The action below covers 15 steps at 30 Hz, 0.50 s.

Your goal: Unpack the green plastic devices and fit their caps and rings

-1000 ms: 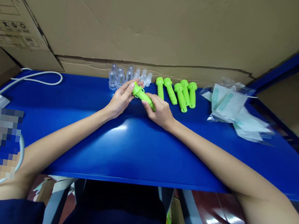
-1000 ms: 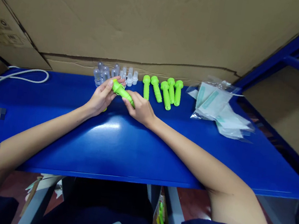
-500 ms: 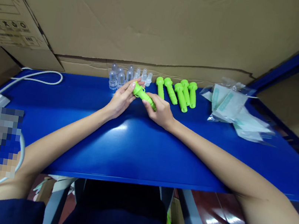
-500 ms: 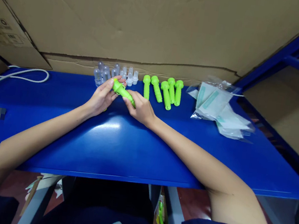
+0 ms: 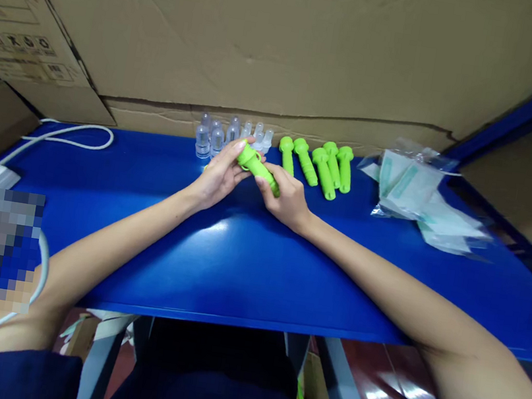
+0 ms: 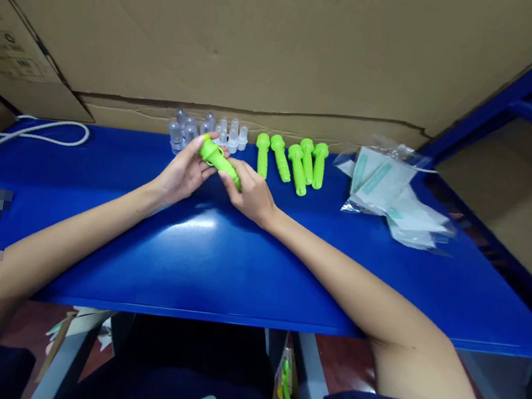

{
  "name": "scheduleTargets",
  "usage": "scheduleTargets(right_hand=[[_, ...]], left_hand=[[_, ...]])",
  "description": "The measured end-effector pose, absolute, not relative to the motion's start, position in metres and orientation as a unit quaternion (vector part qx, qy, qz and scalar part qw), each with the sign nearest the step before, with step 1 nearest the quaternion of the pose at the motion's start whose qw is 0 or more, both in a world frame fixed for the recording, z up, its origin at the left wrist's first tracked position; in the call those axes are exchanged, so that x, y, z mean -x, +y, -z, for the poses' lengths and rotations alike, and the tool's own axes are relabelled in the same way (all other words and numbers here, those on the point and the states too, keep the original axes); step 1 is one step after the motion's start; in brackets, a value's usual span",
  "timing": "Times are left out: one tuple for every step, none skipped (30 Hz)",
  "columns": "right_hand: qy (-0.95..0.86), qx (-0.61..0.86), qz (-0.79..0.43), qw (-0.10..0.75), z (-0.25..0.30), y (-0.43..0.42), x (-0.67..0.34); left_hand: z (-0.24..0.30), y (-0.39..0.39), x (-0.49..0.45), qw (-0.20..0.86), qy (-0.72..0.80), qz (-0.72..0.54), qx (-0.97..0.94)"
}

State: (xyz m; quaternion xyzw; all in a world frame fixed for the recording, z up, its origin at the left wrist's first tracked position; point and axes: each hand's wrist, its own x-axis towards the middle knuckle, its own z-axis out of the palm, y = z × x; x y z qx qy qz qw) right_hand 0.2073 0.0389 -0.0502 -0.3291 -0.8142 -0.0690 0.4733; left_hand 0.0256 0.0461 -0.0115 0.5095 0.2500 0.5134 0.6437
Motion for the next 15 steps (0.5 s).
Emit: scheduleTargets(right_hand=[[-0.813, 0.317, 0.073, 0.484, 0.050, 0.039, -0.206], [-0.812, 0.307, 0.076, 0.490, 0.049, 0.039, -0.204], [-0.814, 0.300, 0.076, 0.491, 0.048, 0.039, -0.203], [-0.817, 0.296, 0.075, 0.490, 0.048, 0.038, -0.202], [-0.819, 0.295, 0.073, 0.487, 0.047, 0.038, -0.201], [-0.822, 0.295, 0.071, 0.483, 0.047, 0.038, -0.200], [-0.824, 0.295, 0.070, 0.480, 0.047, 0.037, -0.200], [-0.825, 0.291, 0.072, 0.479, 0.047, 0.037, -0.200], [-0.826, 0.285, 0.074, 0.481, 0.047, 0.037, -0.200], [-0.826, 0.279, 0.077, 0.484, 0.047, 0.037, -0.200], [-0.826, 0.273, 0.079, 0.487, 0.048, 0.037, -0.200], [-0.826, 0.269, 0.080, 0.489, 0.049, 0.037, -0.200], [-0.825, 0.267, 0.079, 0.491, 0.050, 0.037, -0.201], [-0.825, 0.267, 0.077, 0.492, 0.051, 0.038, -0.201], [-0.825, 0.269, 0.072, 0.492, 0.052, 0.038, -0.201]], left_hand=[[0.007, 0.045, -0.026, 0.648, 0.254, -0.515, -0.501], [0.004, 0.045, -0.025, 0.648, 0.258, -0.517, -0.496], [0.001, 0.045, -0.025, 0.648, 0.261, -0.518, -0.493], [-0.002, 0.045, -0.024, 0.647, 0.264, -0.520, -0.491], [-0.003, 0.046, -0.023, 0.646, 0.266, -0.521, -0.490], [-0.004, 0.047, -0.022, 0.645, 0.268, -0.522, -0.489], [-0.004, 0.048, -0.021, 0.644, 0.270, -0.523, -0.489], [-0.003, 0.048, -0.021, 0.641, 0.275, -0.525, -0.488], [-0.002, 0.048, -0.021, 0.638, 0.280, -0.526, -0.488], [-0.001, 0.047, -0.022, 0.634, 0.286, -0.527, -0.489], [0.000, 0.046, -0.023, 0.630, 0.291, -0.528, -0.489], [0.002, 0.044, -0.024, 0.627, 0.295, -0.530, -0.489], [0.003, 0.043, -0.026, 0.624, 0.297, -0.533, -0.489], [0.004, 0.041, -0.027, 0.621, 0.299, -0.536, -0.487], [0.004, 0.039, -0.029, 0.618, 0.303, -0.540, -0.485]])
